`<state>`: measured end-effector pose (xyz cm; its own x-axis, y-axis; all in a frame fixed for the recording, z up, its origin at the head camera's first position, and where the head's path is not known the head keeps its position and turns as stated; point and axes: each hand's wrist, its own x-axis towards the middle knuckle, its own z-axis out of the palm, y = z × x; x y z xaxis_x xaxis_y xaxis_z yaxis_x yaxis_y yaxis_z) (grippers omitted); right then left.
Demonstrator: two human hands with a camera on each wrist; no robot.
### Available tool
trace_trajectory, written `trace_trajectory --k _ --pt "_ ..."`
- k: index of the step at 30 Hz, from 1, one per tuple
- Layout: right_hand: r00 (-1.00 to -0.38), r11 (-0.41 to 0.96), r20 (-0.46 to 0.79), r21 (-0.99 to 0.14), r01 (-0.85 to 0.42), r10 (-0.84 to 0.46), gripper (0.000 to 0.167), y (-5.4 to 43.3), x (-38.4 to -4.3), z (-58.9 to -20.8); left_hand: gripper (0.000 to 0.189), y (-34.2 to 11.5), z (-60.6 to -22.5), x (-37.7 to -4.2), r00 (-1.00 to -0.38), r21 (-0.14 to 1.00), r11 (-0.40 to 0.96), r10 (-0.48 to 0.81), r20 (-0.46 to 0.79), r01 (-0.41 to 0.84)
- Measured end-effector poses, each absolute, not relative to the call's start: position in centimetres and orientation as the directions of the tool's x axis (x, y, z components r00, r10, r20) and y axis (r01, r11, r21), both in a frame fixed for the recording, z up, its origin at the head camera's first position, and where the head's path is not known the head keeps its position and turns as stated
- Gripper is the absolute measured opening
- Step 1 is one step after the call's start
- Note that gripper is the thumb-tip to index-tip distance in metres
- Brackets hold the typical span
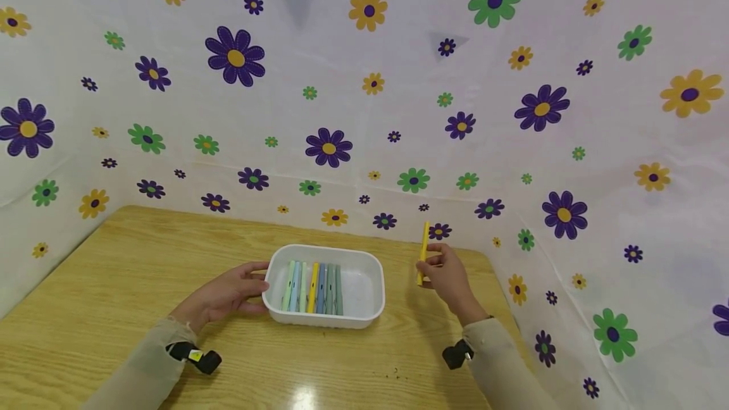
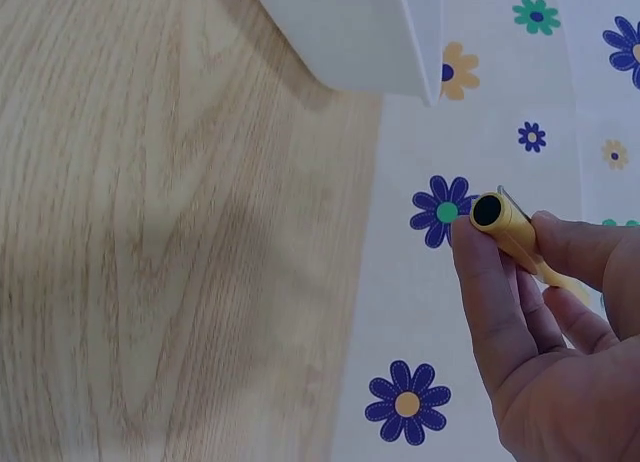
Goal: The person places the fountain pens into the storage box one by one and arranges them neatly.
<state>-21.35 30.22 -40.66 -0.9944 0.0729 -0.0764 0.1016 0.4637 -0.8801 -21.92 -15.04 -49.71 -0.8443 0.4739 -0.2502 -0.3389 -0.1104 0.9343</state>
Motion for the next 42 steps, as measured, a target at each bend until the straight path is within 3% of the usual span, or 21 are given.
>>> trace_trajectory --k 11,23,30,42 --pt "-0.993 0.442 -0.064 -0.891 0.104 0.103 0.043 28.7 -20.5 -40.9 0.074 -15.0 -49.4 -21.8 -0.844 0.938 -0.108 0.48 -0.24 -0.328" --pt "-0.996 0.572 0.022 -0.82 0.031 0.085 0.036 26.6 -20.3 -40.8 0.072 -15.1 -49.5 -22.0 -0.84 0.937 -0.095 0.482 -0.251 -0.335" --pt "-0.997 0.509 -0.026 -0.859 0.058 0.07 0.036 25.0 -20.4 -41.0 0.072 -14.9 -49.4 -21.9 -0.843 0.937 -0.092 0.473 -0.258 -0.338" --pt "-0.989 0.55 -0.15 -0.824 0.135 0.018 0.036 21.1 -21.3 -41.4 0.072 -15.0 -49.2 -21.9 -0.838 0.931 -0.1 0.477 -0.264 -0.35"
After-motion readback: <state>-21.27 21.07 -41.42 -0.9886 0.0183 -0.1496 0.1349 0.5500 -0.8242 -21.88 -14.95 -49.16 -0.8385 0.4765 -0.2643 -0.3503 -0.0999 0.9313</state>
